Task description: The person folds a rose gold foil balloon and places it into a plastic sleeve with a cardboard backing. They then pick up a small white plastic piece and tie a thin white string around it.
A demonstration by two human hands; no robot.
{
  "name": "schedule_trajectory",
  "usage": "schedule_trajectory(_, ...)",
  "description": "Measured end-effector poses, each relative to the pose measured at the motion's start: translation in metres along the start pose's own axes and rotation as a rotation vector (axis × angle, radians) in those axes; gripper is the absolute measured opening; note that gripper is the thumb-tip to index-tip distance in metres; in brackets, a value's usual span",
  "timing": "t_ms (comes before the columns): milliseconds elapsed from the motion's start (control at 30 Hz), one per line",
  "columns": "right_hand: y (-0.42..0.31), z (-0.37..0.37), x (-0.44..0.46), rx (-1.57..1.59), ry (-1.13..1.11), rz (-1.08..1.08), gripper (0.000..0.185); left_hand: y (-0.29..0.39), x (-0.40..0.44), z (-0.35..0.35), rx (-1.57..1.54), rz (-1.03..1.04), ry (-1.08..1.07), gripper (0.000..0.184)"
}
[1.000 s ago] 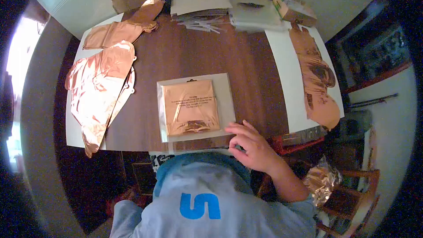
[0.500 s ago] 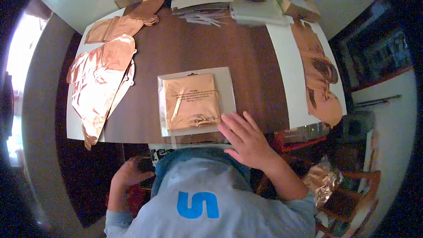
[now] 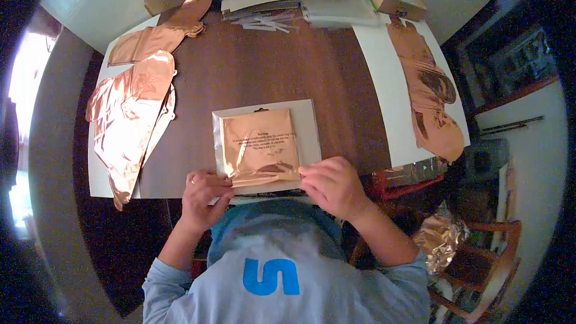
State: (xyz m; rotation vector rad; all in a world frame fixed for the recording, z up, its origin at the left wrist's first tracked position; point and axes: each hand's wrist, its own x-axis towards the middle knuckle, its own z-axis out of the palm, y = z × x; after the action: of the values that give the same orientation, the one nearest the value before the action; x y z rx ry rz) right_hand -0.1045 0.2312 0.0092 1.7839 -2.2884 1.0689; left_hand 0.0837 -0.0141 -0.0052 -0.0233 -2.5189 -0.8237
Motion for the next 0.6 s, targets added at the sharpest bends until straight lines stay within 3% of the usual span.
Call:
schedule_trajectory(100,0.001,0.003,0.01,0.043,-0.047,0.174,0.022,0.01,0.008,-0.003,-0.005,-0.217,0.029,0.018)
schedule_trajectory(200,-0.007,0.0,0.024,0.029,-0.08,0.508,0.031,0.016,0.013,-0.004,0.11,-0.313,-0.005,0.024)
schedule_trajectory(300,-0.008,-0.007,0.034,-0.043,-0.155,0.524,0.042,0.009,0.009,-0.013,0.117,-0.609,0.128,0.034)
schedule_trajectory(433,-0.008,-0.009,0.038,-0.075,-0.177,0.5,0.049,0.005,0.01,-0.026,0.48,-0.332,0.153,0.041)
schedule_trajectory(500,-0.012,-0.009,0.039,-0.072,-0.182,0.511,0.05,0.028,0.025,-0.022,0.292,-0.017,0.072,0.058)
schedule_trajectory(567,-0.015,-0.011,0.038,-0.08,-0.203,0.509,0.053,0.049,0.034,-0.004,0.135,0.158,-0.231,0.066)
schedule_trajectory(600,-0.016,-0.013,0.038,-0.088,-0.209,0.505,0.054,0.047,0.035,0.002,0.235,0.137,-0.302,0.065)
